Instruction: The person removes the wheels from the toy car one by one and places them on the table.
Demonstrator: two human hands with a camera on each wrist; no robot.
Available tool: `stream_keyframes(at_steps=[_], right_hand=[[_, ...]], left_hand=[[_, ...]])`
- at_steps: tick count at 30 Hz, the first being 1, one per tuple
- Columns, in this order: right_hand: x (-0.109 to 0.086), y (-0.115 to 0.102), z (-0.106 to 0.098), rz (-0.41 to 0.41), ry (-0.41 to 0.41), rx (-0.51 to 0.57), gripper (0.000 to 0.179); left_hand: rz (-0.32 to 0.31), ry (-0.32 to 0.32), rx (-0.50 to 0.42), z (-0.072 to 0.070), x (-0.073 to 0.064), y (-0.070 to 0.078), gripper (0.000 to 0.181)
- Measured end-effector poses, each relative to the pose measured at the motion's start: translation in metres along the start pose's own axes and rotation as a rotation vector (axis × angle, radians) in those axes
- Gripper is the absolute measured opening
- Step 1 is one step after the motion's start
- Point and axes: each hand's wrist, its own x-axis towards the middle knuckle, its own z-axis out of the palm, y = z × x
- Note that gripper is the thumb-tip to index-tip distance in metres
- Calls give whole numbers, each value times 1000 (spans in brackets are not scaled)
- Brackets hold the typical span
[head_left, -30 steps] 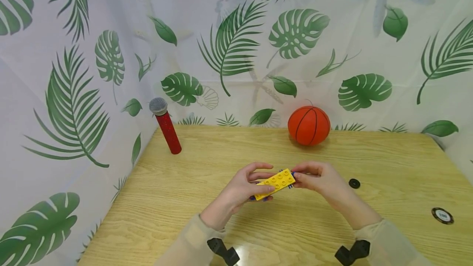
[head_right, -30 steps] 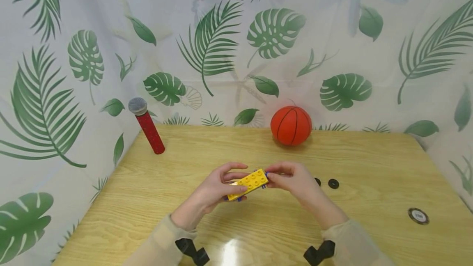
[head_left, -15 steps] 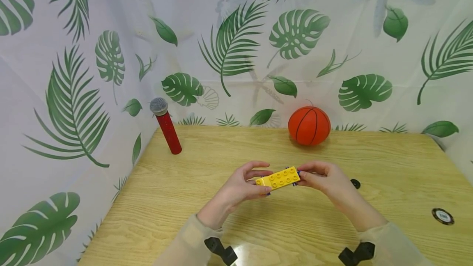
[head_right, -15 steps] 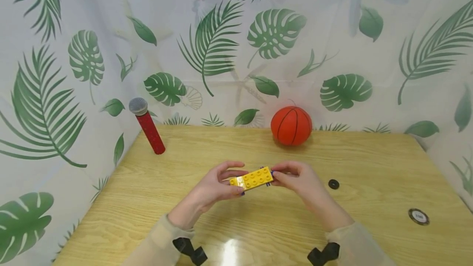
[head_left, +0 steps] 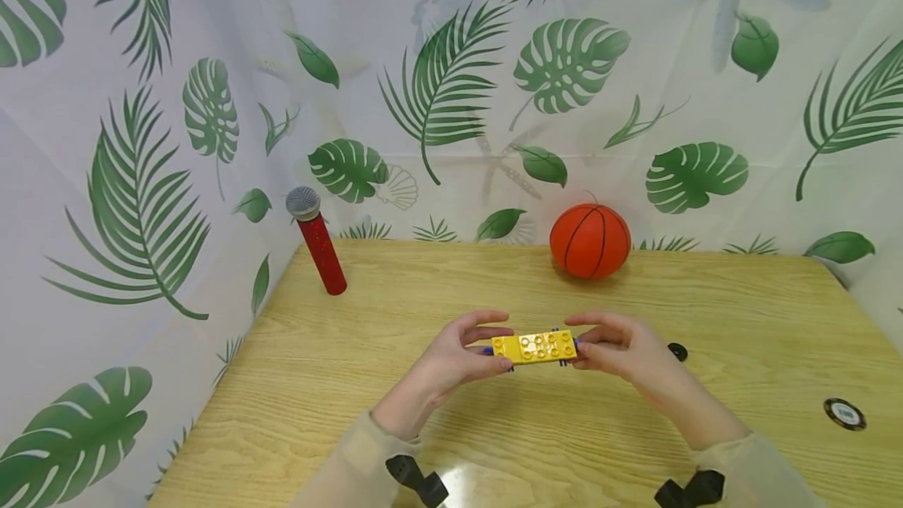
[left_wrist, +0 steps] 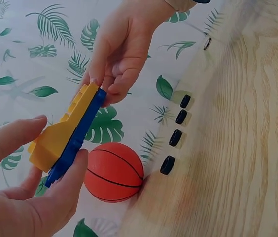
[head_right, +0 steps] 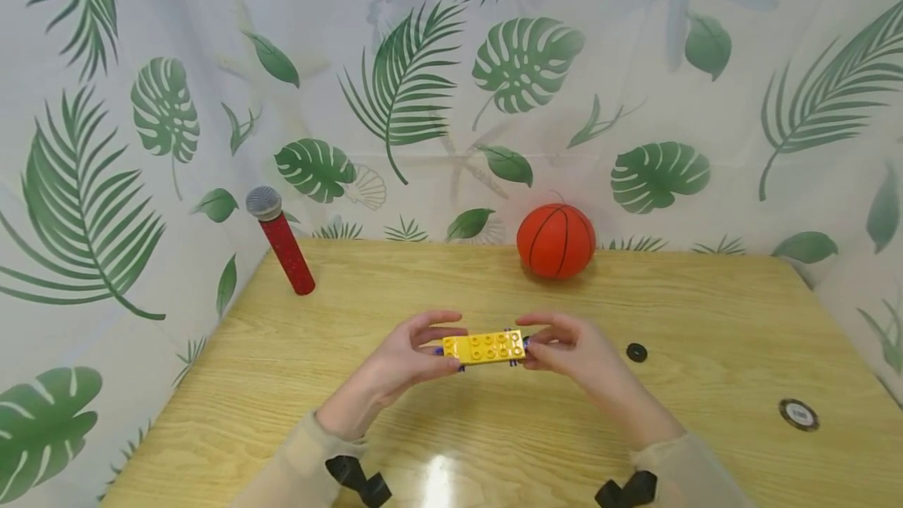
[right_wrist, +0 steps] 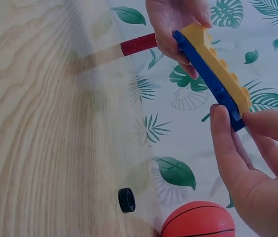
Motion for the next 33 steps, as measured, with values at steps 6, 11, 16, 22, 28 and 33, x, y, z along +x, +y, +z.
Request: stream_keyframes(at_steps=[6,11,16,22,28,33], right_hand=[[1,7,0,40,-76,-66,45],[0,12,3,56,-104,-77,44],[1,18,5,103,-101,-101,42],[1,24,8,175,-69,-147,39],[1,29,10,195,-58,-158,38],[2,35,10,208,-64,-155,35]], left_hand=[[-9,33,59,-4,2,-8,51],[-49,51,44,-8,5,-15,45],[-82,75,45,-10,8,-21,42],[-96,88,80,-11,10,-25,38],[-91,67,101,-11,10,-30,41],[-108,52,112,-12,12,-36,43]])
